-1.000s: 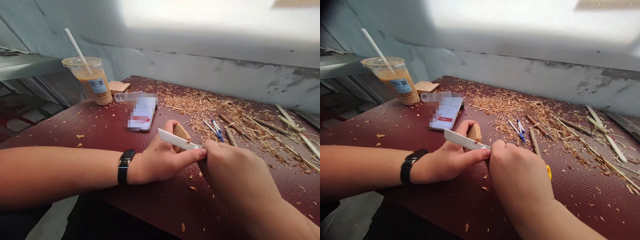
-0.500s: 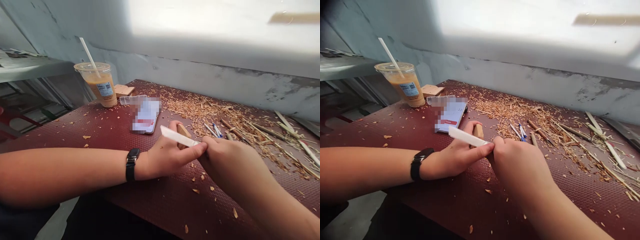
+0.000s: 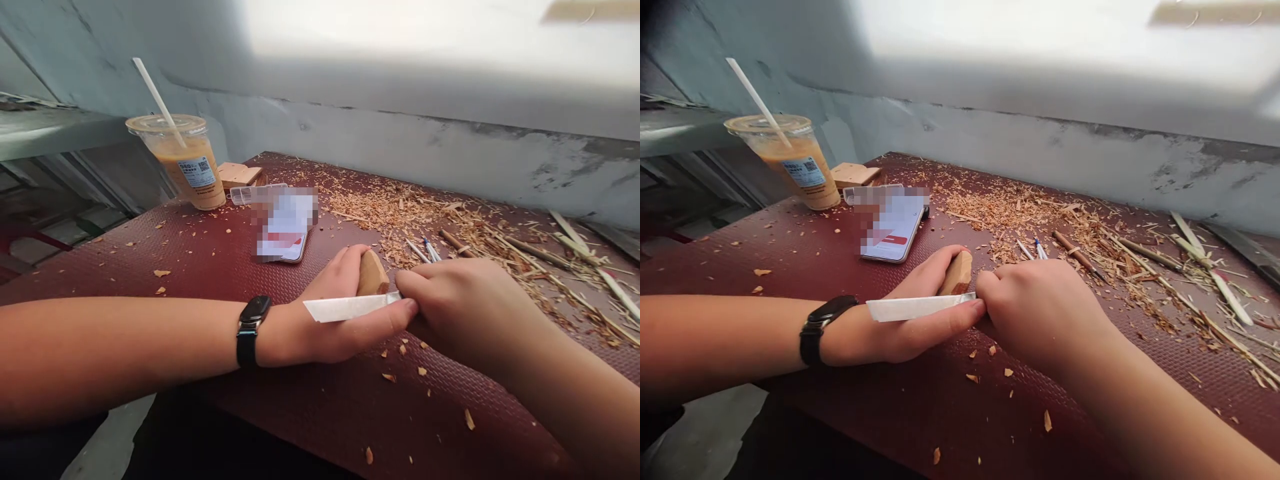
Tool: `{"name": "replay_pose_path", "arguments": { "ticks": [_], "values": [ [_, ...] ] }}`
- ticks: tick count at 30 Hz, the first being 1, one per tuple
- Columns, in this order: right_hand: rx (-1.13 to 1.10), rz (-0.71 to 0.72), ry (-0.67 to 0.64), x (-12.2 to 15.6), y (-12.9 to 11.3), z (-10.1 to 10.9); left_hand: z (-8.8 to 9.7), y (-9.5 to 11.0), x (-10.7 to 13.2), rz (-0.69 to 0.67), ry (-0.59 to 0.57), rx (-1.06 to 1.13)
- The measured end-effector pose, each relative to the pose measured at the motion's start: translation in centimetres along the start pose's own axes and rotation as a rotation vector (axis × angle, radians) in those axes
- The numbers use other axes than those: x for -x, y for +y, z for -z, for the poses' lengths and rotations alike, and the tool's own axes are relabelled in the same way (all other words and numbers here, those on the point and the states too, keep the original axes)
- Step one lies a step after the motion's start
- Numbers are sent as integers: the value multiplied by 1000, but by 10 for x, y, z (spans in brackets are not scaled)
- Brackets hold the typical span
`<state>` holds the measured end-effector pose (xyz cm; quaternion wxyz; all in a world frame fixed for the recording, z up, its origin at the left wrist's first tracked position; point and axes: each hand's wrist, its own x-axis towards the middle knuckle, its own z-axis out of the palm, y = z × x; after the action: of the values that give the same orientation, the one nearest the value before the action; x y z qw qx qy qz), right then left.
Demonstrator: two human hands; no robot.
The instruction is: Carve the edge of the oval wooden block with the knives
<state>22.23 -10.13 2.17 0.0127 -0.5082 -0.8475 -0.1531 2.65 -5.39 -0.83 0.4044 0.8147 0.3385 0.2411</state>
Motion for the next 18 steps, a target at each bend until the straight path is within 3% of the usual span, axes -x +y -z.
{"name": "replay_pose_path", "arguments": {
  "ticks": [5,9,12,18],
  "values": [
    [28,-52,59,-3,-5,-6,-4,-2,3,-31,99,55],
    [83,-159,136,-2,-23,-7,-8,-4,5,-90,216,120],
    [148,-269,183,1,-39,-8,-11,-7,3,-108,232,261],
    [142,-356,98,5,-54,-7,-18,-13,-2,-124,256,364]
  ]
}}
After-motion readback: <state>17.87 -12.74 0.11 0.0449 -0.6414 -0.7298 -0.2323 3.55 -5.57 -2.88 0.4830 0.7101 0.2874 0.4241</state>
